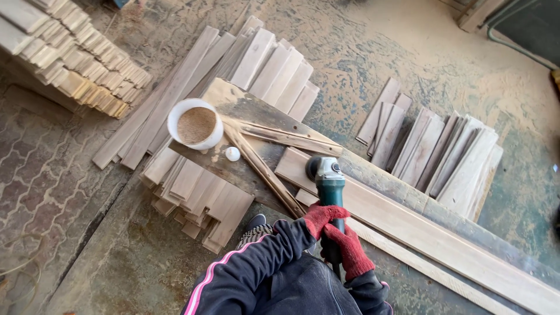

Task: Sanding a piece of wood with an angle grinder equipped with a sanding disc.

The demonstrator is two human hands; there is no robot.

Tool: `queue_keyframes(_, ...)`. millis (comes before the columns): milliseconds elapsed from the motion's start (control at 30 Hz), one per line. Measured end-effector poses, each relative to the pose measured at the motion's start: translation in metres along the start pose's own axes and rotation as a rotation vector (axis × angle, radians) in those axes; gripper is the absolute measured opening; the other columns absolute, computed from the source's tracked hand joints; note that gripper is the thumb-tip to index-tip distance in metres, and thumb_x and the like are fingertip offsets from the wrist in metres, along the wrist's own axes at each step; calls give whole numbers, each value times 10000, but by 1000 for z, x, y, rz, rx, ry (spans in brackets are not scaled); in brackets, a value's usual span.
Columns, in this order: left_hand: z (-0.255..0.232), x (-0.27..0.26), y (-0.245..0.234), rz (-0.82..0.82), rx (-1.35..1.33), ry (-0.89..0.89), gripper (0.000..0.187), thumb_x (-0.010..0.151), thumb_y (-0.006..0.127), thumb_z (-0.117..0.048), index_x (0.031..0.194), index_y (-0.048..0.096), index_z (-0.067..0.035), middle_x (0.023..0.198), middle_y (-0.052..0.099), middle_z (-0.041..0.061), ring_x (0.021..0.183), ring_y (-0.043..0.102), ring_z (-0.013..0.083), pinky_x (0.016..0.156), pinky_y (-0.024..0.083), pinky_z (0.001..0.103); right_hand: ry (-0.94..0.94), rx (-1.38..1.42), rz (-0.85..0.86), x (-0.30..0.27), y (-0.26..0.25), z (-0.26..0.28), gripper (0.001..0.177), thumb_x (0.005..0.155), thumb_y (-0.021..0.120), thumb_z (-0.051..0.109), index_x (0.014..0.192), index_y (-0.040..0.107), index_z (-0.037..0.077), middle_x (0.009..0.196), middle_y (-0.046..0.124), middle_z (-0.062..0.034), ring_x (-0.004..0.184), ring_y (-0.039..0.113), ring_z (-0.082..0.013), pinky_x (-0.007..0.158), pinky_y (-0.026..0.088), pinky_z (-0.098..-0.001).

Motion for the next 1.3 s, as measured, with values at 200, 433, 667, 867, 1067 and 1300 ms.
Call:
queue_keyframes(200, 75, 21, 79, 124, 189, -137, 404, 670, 837, -101, 1020, 664, 5, 875, 694, 132, 710, 664, 237, 670, 594, 332, -53, 235, -192, -13, -98, -50, 355, 886, 685, 248, 1075, 615, -45, 787, 622, -249, 556, 606, -392, 462, 476, -472)
queue_keyframes(433, 161, 41, 167, 239, 442, -246, 528, 589, 872, -198, 1044, 678, -11, 913, 717, 131, 760, 682, 238, 733, 600, 328, -120, 376, -317, -33, -209, -94, 391, 908, 665, 290, 1089, 612, -53, 769, 626, -277, 572, 638, -451, 432, 498, -520)
queue_keyframes(667, 160, 41, 165, 192, 385, -228, 472, 616, 866, -179, 1012, 672, -13, 889, 711, 125, 735, 670, 238, 709, 592, 334, -120, 338, -283, -34, -211, -82, 391, 919, 666, 293, 1102, 615, -48, 769, 635, -278, 547, 627, -435, 431, 494, -509)
queue_keyframes(867, 109, 31, 110, 117, 257, -184, 533, 640, 858, -150, 1089, 628, 25, 925, 701, 171, 736, 688, 270, 674, 610, 349, -67, 263, -215, -27, -138, -48, 406, 878, 702, 286, 1097, 627, -47, 789, 632, -258, 558, 625, -417, 427, 473, -472)
queue_keyframes(1067, 46, 7, 48, 31, 153, -88, 445, 675, 826, -122, 1055, 649, 29, 884, 687, 152, 716, 659, 242, 657, 589, 325, 12, 125, -140, -16, -60, -23, 429, 869, 729, 267, 1128, 597, -48, 807, 620, -241, 566, 623, -387, 471, 482, -443)
queue_keyframes(1300, 8, 0, 0, 119, -22, 24, 284, 762, 806, -101, 993, 679, 5, 843, 702, 123, 688, 665, 218, 659, 567, 304, -74, -8, 0, 3, -4, -9, 479, 811, 787, 267, 1152, 648, -40, 774, 656, -214, 542, 604, -305, 469, 484, -380)
Point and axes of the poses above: each hand's wrist, its own x-axis towards the middle knuckle, its own y-axis out of the palm, z = x × y, the point moved 8 cm from there along x, towards the middle knuckle
